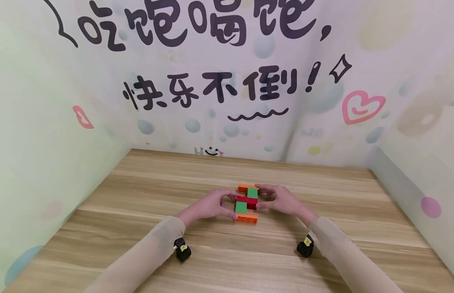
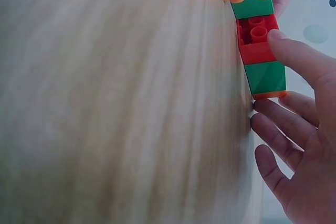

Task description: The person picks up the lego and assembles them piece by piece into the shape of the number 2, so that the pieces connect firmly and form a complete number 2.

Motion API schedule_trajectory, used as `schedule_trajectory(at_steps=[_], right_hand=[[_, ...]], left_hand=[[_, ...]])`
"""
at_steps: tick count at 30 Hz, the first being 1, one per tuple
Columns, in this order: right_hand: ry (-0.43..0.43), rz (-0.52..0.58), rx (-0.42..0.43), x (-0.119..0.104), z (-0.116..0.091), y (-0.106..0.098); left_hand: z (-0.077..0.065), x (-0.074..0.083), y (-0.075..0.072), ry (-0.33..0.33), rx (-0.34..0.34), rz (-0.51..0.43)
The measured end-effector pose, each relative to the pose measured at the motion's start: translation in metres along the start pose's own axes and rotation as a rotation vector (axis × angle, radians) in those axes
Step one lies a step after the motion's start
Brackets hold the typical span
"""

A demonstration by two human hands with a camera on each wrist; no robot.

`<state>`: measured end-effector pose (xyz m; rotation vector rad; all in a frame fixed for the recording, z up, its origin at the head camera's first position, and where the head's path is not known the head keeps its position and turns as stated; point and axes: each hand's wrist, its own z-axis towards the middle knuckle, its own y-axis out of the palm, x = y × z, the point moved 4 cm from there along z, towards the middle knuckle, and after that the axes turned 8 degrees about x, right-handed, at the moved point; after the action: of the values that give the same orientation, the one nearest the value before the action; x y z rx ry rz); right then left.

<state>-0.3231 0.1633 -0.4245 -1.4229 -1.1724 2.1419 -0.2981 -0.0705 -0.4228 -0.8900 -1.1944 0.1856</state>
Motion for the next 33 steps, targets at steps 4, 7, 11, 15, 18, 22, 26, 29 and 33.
schedule_trajectory(at_steps=[4, 7, 11, 15, 18, 22, 26, 29, 33], right_hand=[[-0.005, -0.001, 0.001, -0.0017, 0.0006, 0.0002], [-0.010, 0.001, 0.006, -0.0013, 0.0003, -0.0003], [-0.014, -0.005, 0.007, -0.0007, 0.0004, -0.0001], [-0.009, -0.011, 0.004, -0.0005, 0.0005, 0.0000], [-0.005, -0.013, 0.003, -0.0003, 0.0004, -0.0004], [-0.010, -0.007, 0.007, -0.0009, 0.0003, -0.0008], [-0.007, -0.006, 0.007, -0.0009, -0.0001, -0.0009], [0.002, -0.013, 0.003, -0.0005, -0.0004, -0.0003], [0.011, -0.019, 0.002, 0.0002, -0.0004, 0.0004]], left_hand=[[-0.0012, -0.0005, -0.0009, -0.003, -0.003, -0.002], [-0.0011, 0.0000, -0.0007, -0.005, -0.007, -0.004], [-0.0016, 0.0007, -0.0012, -0.010, -0.010, -0.009], [-0.0018, 0.0010, -0.0010, -0.016, -0.014, -0.006], [-0.0011, 0.0003, -0.0006, -0.016, -0.015, -0.003], [-0.0007, -0.0006, -0.0009, -0.015, -0.013, -0.004], [-0.0008, -0.0002, -0.0012, -0.012, -0.015, -0.004], [-0.0012, 0.0003, -0.0010, -0.010, -0.020, -0.003], [-0.0016, 0.0007, -0.0014, -0.006, -0.023, -0.003]])
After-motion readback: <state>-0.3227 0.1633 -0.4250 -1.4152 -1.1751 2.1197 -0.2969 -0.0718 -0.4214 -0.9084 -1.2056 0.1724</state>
